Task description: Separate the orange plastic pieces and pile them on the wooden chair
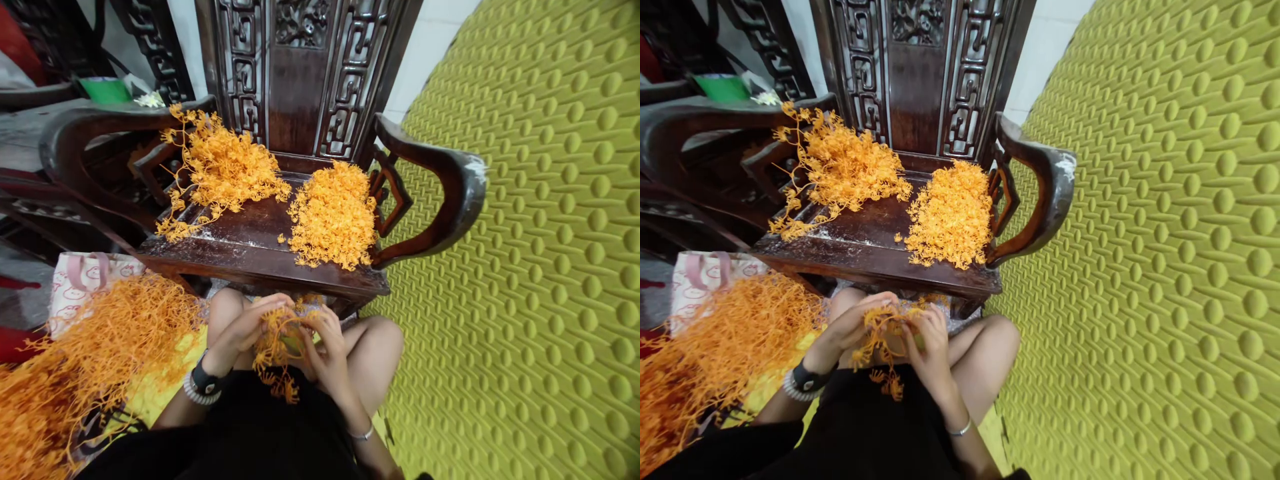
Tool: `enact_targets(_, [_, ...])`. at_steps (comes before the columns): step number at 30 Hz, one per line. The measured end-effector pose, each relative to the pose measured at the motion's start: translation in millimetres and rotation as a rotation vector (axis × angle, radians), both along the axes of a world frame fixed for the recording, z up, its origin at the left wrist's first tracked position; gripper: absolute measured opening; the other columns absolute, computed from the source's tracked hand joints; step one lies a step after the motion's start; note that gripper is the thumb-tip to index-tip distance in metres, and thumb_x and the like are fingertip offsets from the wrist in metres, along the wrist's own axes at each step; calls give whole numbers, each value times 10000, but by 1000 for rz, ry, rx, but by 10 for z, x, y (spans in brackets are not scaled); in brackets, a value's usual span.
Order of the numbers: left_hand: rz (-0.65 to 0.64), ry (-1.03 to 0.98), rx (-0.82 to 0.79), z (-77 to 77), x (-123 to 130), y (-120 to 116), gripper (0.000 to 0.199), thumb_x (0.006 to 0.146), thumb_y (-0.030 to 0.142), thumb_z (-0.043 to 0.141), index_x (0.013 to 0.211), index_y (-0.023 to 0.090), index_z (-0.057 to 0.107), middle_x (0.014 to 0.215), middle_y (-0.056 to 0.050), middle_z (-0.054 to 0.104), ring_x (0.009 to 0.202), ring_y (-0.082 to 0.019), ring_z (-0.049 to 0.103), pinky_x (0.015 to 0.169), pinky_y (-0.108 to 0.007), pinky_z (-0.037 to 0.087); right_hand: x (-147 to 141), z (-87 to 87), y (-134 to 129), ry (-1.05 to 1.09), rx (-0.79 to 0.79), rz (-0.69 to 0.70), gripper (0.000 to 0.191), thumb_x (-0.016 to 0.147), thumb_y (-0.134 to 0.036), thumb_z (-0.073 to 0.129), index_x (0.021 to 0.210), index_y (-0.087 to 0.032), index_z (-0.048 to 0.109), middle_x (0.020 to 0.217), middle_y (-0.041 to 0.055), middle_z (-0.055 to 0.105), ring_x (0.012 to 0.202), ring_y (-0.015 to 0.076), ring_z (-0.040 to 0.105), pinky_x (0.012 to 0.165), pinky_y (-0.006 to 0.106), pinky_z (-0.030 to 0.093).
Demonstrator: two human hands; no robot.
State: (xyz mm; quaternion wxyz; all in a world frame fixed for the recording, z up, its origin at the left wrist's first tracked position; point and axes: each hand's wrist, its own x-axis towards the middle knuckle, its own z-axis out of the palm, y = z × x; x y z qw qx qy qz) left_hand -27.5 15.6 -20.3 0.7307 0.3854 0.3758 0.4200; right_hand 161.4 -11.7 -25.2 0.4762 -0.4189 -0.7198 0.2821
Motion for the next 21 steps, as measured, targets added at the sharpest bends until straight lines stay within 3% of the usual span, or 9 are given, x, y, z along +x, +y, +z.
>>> enact_targets(3, [51,-56,-55,-79,72,-11,178,788,270,668,943,189,634,846,-1,645,735,-115,586,683,-207,464,-105,-76,-13,184,-157,-114,118,879,-257,573,861,-214,681,828,40,675,816,191,589,876,393,443])
enact_targets(5, [64,-78,-86,-140,117,-40,224,764,276,695,959,185,632,860,-10,655,730,-119,595,644,-198,455,-174,-123,-25,260,-243,-131,154,892,-313,558,844,-198,649,781,41,659,732,173,588,714,315,471])
enact_targets(7, [69,-86,-113,-203,144,-76,282,737,275,720,988,179,638,897,-30,667,732,-128,605,584,-188,435,-225,-156,-39,351,-351,-128,209,896,-379,546,829,-191,607,692,15,622,585,135,546,549,252,433])
enact_targets(10, [92,-82,-130,-267,146,-121,374,702,246,751,1052,188,631,973,-44,674,730,-125,608,585,-188,440,-260,-187,-48,472,-504,-120,298,871,-481,555,799,-191,551,531,-48,496,388,80,373,378,208,286])
enact_targets(13, [126,-64,-132,-263,130,-144,456,676,218,777,1102,214,615,1036,-37,666,715,-107,605,652,-205,470,-264,-211,-37,572,-611,-140,375,806,-563,601,796,-196,520,448,-97,358,340,59,254,339,197,184])
enact_targets(16, [159,-34,-124,-214,140,-152,497,651,214,799,1112,224,613,1096,-38,646,772,-120,616,695,-216,476,-270,-223,-19,664,-685,-169,423,762,-605,622,822,-202,505,440,-111,308,352,57,223,351,193,167])
enact_targets(21, [208,41,-80,-156,205,-161,467,742,407,727,1122,199,551,1018,-52,636,641,-109,579,526,-203,411,-304,-174,-39,772,-781,-151,391,786,-560,613,927,-211,505,505,-91,370,405,72,264,395,197,240])
